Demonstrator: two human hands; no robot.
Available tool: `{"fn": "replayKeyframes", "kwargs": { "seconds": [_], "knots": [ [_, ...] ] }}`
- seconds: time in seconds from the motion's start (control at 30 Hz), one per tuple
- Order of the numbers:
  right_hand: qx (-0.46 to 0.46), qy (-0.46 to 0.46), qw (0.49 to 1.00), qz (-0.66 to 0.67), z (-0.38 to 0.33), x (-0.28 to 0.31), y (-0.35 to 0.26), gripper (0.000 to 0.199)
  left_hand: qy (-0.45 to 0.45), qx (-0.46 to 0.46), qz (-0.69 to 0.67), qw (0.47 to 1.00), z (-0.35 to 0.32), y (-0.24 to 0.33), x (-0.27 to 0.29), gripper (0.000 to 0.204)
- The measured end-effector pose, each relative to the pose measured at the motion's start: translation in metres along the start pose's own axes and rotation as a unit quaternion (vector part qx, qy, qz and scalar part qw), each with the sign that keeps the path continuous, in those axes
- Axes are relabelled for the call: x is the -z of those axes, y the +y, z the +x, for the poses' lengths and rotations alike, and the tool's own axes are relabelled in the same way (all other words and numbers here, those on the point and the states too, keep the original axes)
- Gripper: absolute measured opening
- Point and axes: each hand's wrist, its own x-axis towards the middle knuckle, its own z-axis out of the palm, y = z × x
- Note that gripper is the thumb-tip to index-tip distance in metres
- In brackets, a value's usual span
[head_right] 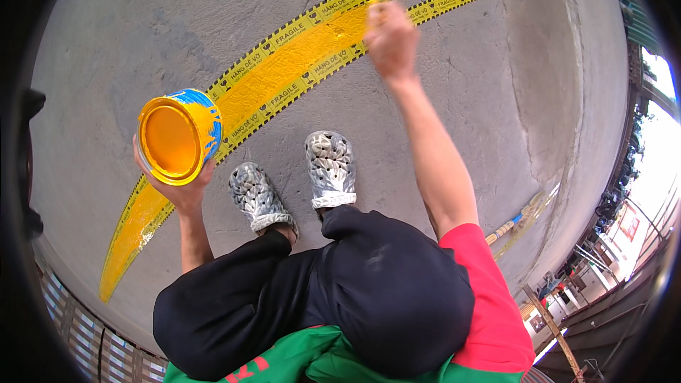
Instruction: The person paints yellow lines on a concrete floor using a paintbrush and a paint can. They repeatedly dip the brush into the can and apply paint along pre-marked tape lines, moving across the floor to cover multiple sections.
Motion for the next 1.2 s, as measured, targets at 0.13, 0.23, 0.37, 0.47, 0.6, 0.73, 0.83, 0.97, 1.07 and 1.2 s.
{"fn": "replayKeyframes", "kwargs": {
  "seconds": [0.13,0.23,0.37,0.47,0.6,0.73,0.83,0.97,1.07,1.2],
  "knots": [
    [0.088,-0.084,0.964,0.235,-0.066,-0.031,-0.057,0.016,-0.004,0.002,0.008,1.0,0.0,0.001,-0.005,0.118],
    [-0.046,-0.061,0.961,0.265,-0.065,-0.035,-0.052,0.016,-0.01,0.005,-0.009,1.0,-0.001,0.001,-0.007,0.118],
    [-0.114,0.057,0.983,0.13,0.0,-0.008,0.007,0.017,-0.005,0.027,-0.045,0.999,-0.002,0.002,-0.005,0.117],
    [-0.051,0.12,0.991,-0.011,0.031,0.012,0.03,0.016,-0.011,0.015,-0.03,0.999,-0.001,0.002,-0.004,0.117],
    [-0.076,0.087,0.987,0.112,0.007,0.009,-0.007,0.015,-0.007,-0.006,-0.012,1.0,0.0,0.001,-0.003,0.117],
    [0.02,-0.012,0.991,0.129,-0.036,-0.005,-0.056,0.015,-0.014,-0.002,-0.035,0.999,-0.001,0.0,-0.004,0.123],
    [0.012,-0.043,0.985,0.169,-0.025,0.005,-0.055,0.013,-0.024,0.007,-0.031,0.999,-0.003,0.002,-0.003,0.126],
    [0.095,-0.109,0.981,0.126,0.003,0.022,-0.038,0.009,-0.027,0.005,-0.028,0.999,-0.001,0.002,-0.003,0.127],
    [0.076,-0.214,0.974,0.018,0.01,0.026,-0.035,0.012,-0.023,0.003,-0.046,0.999,-0.002,0.002,-0.004,0.126],
    [0.147,-0.116,0.977,0.102,0.011,0.024,-0.041,0.012,-0.023,-0.001,-0.026,0.999,-0.002,0.002,-0.004,0.126]
  ]
}}
